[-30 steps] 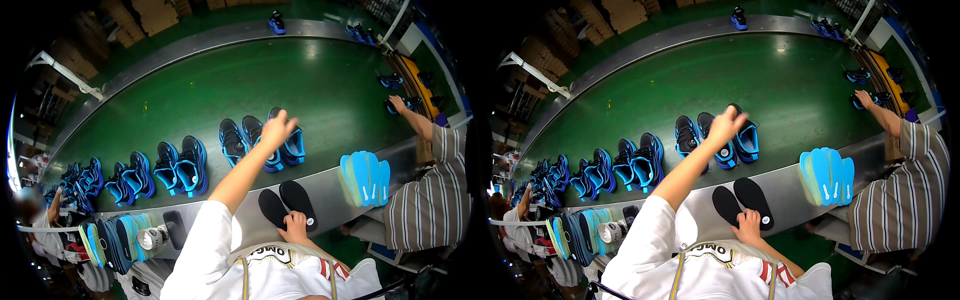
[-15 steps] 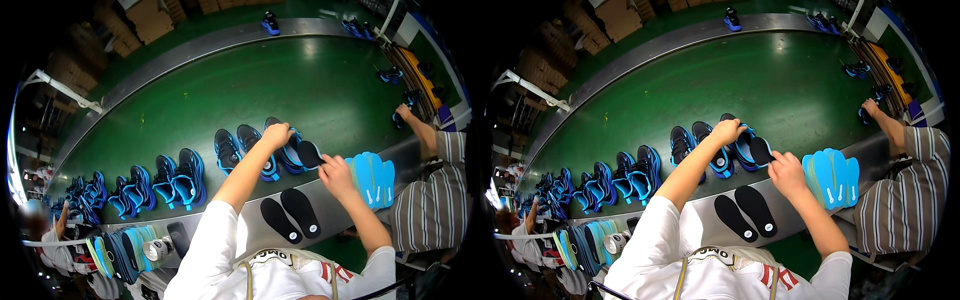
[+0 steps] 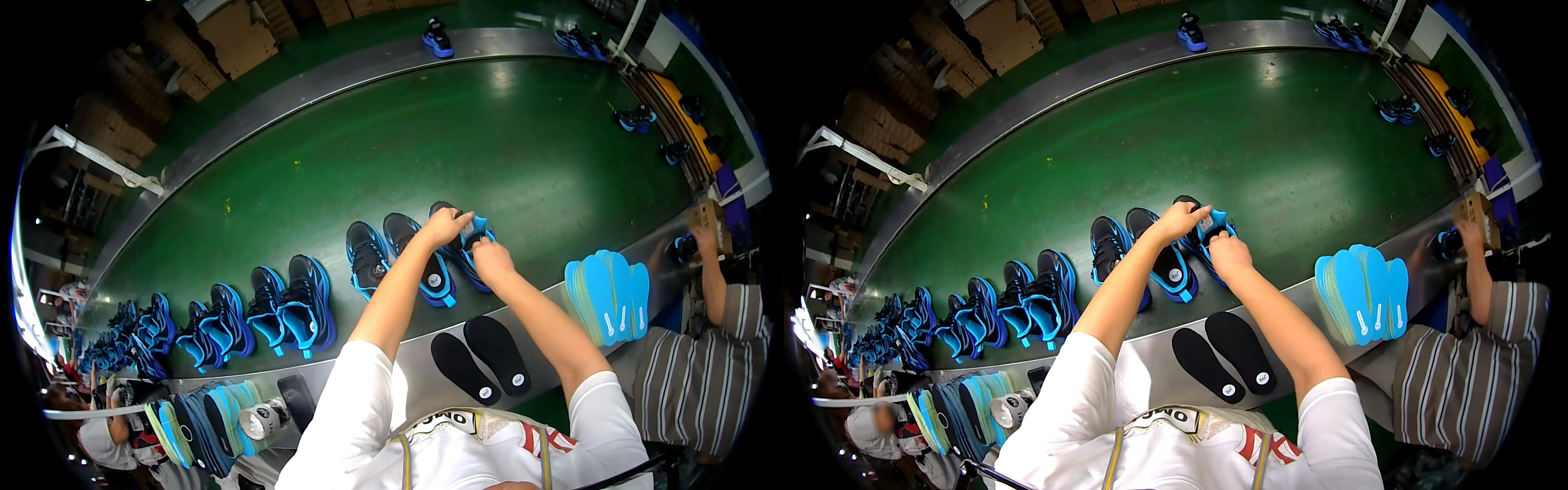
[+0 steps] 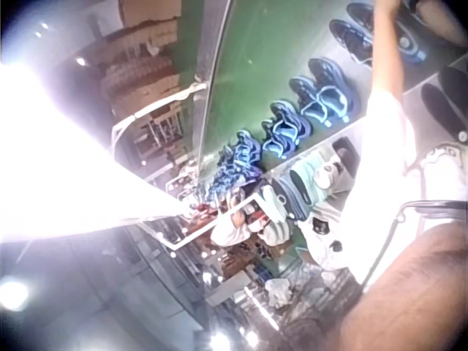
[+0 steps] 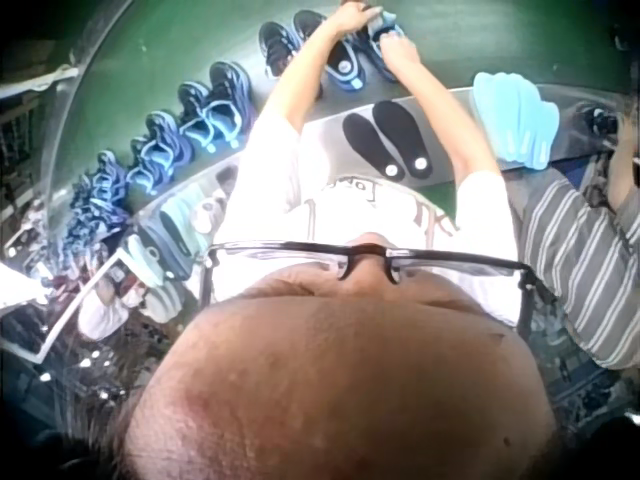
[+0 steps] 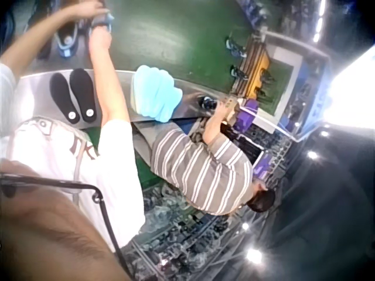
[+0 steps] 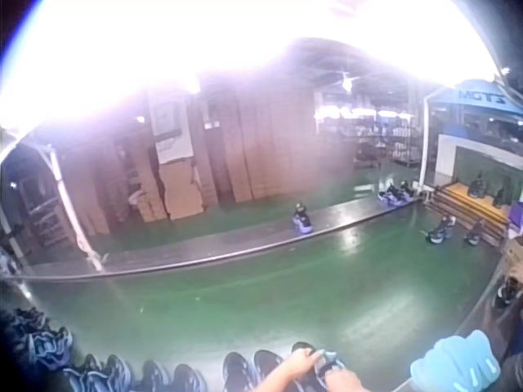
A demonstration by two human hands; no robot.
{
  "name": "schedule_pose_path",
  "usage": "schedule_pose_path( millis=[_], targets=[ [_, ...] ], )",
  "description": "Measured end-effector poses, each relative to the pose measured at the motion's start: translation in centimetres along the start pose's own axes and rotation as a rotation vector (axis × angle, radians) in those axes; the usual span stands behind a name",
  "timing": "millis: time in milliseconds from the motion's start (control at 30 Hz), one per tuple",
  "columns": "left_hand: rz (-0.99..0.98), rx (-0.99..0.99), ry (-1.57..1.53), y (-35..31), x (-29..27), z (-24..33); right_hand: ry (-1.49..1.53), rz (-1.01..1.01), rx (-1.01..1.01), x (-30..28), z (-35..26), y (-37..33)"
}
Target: The person picks up and turns over blue and black sneakers from a conveyor belt, inserting shoe trees or insoles and checking the interior by hand.
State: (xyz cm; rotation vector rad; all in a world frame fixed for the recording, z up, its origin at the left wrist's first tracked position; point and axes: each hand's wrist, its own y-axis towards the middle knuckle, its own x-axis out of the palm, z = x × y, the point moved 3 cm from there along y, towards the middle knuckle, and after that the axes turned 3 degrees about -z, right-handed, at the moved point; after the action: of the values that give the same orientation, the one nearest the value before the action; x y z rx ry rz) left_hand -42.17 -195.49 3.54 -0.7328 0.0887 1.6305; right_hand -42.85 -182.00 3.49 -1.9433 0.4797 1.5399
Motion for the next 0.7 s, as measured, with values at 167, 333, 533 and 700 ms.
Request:
schedule_pose_path(
  millis=[167, 333, 533, 700],
  targets=[
    [0.029, -0.017, -0.089, -0.7, 0.0, -0.1, 0.129, 0.135, -0.112, -0.7, -0.4, -0.5],
    [0.065, -0.065, -0.099, -1.4, -0.4, 0.4, 0.038, -0.243, 0.045, -6.2, 0.6, -2.0],
    [0.121, 0.029, -0.112, -0.9, 0.3, -0.4, 0.017, -0.488, -0.196, -4.3, 1.6, 0.5],
    [0.139, 0.059, -0.122, -0.7, 0.6, -1.0, -0.129, -0.335, -0.389, -1.8, 0.8, 1.3]
  ],
)
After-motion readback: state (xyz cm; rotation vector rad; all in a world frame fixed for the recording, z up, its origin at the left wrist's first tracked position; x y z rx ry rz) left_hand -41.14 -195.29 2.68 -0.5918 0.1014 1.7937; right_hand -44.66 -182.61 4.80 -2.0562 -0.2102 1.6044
